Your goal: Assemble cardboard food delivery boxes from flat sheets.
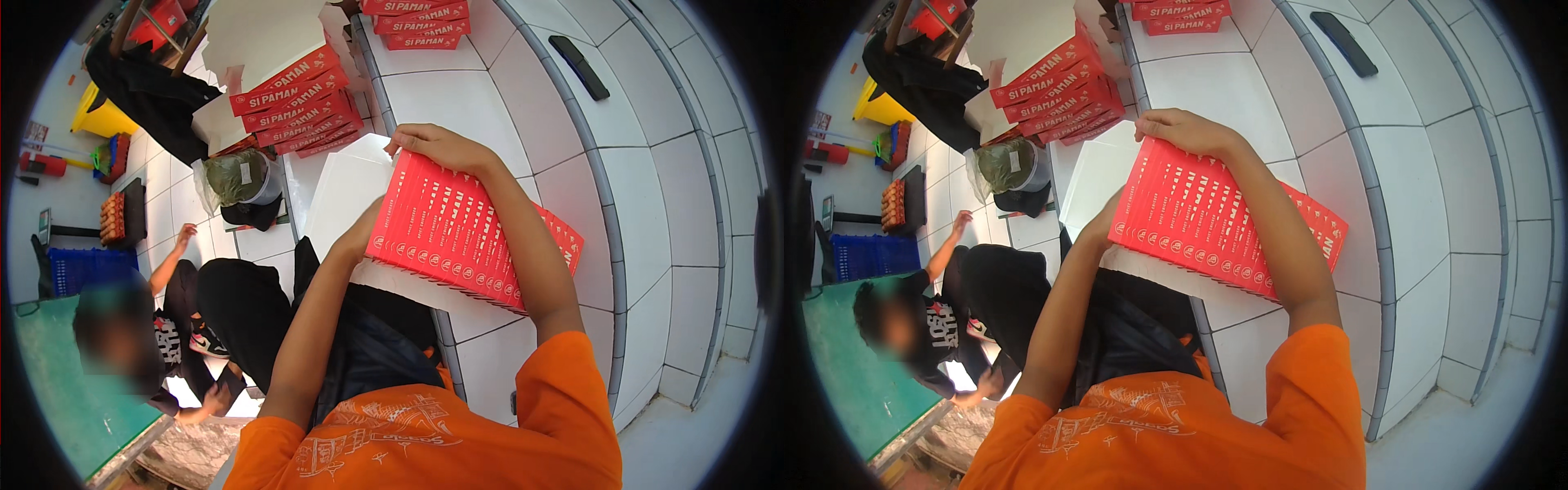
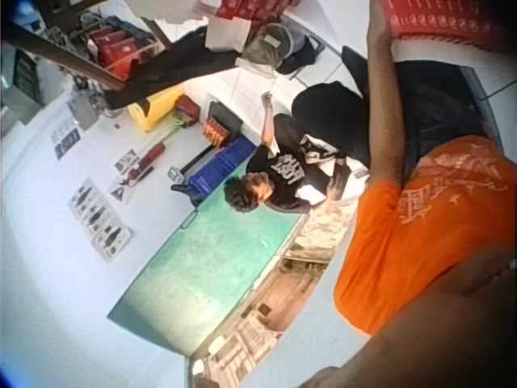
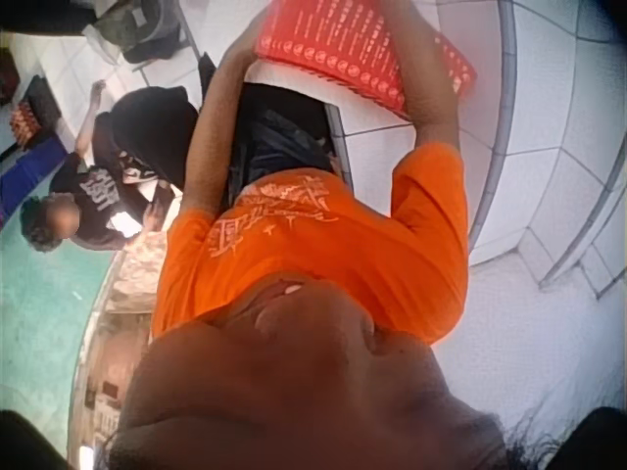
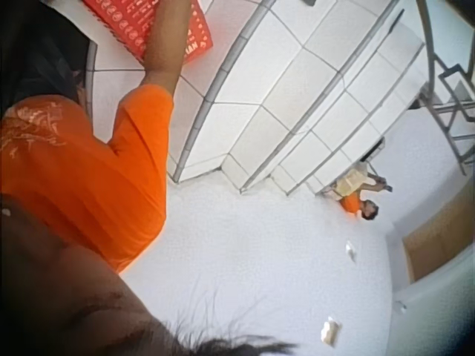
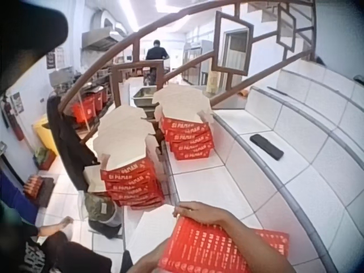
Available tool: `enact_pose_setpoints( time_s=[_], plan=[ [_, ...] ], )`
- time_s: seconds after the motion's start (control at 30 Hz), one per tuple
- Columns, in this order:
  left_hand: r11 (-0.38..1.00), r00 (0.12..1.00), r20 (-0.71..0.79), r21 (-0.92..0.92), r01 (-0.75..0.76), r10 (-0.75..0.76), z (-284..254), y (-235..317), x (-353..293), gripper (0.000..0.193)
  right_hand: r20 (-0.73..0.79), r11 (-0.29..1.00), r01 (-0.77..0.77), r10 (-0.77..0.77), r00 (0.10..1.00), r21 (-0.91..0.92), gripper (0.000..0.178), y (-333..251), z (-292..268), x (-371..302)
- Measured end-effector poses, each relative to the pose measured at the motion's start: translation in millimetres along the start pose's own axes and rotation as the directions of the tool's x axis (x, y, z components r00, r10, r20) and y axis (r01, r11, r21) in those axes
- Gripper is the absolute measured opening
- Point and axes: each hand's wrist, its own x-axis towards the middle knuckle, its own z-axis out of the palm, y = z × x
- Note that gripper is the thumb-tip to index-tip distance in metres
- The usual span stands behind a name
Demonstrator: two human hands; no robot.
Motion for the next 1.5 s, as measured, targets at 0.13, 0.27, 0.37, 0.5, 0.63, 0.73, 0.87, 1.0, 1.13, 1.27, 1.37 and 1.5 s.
enact_pose_setpoints(
  time_s=[0.13,0.27,0.37,0.5,0.63,0.73,0.87,1.0,1.13,1.27,1.37,1.5],
  plan=[
    [0.760,0.989,0.079,-0.633,0.147,-0.125,-8,-9,5,0.073,0.083,0.999,-0.051,0.052,0.995,-0.008,0.048,-6,-1,7],
    [0.662,0.979,0.086,-0.726,0.188,-0.184,2,-11,9,0.071,0.013,0.999,0.001,-0.001,1.000,0.047,0.051,9,5,-1],
    [0.648,0.999,0.022,-0.761,-0.002,0.029,-12,-36,-8,0.074,0.026,0.996,0.042,-0.044,0.999,0.079,0.049,-11,0,-1],
    [0.946,0.961,-0.183,-0.210,-0.245,0.209,12,-43,-68,0.087,-0.008,0.996,-0.057,0.058,0.998,0.064,0.049,-9,-3,-14],
    [0.916,0.820,-0.444,0.001,-0.402,0.361,45,-70,-84,0.058,0.037,0.999,0.005,-0.007,0.999,0.042,0.048,-12,1,-6],
    [0.952,0.884,-0.391,-0.061,-0.301,0.254,47,-63,-73,0.056,0.050,0.999,-0.052,0.052,0.997,-0.007,0.044,-21,2,-13],
    [0.947,0.833,-0.475,0.000,-0.320,0.282,55,-78,-66,0.044,0.037,0.996,-0.082,0.081,0.996,0.028,0.041,-26,4,-10],
    [0.914,0.777,-0.506,0.060,-0.401,0.374,57,-80,-64,0.047,0.056,0.997,-0.070,0.068,0.996,0.032,0.038,-16,3,-8],
    [0.910,0.797,-0.473,0.024,-0.414,0.376,60,-82,-56,0.052,0.180,0.995,-0.079,0.090,0.980,-0.068,0.034,-18,-15,4],
    [0.740,0.641,-0.483,0.022,-0.672,0.597,57,-84,-57,0.061,-0.047,0.969,-0.131,0.123,0.991,-0.210,0.055,-47,-86,41],
    [0.770,0.643,-0.515,0.056,-0.635,0.567,32,-71,-81,0.061,-0.385,0.704,-0.014,-0.373,0.844,-0.711,0.048,-96,-128,99],
    [0.768,0.636,-0.566,-0.008,-0.640,0.524,10,-87,-84,0.033,-0.319,0.444,0.030,-0.687,0.653,-0.895,0.053,-88,-208,172]
  ],
)
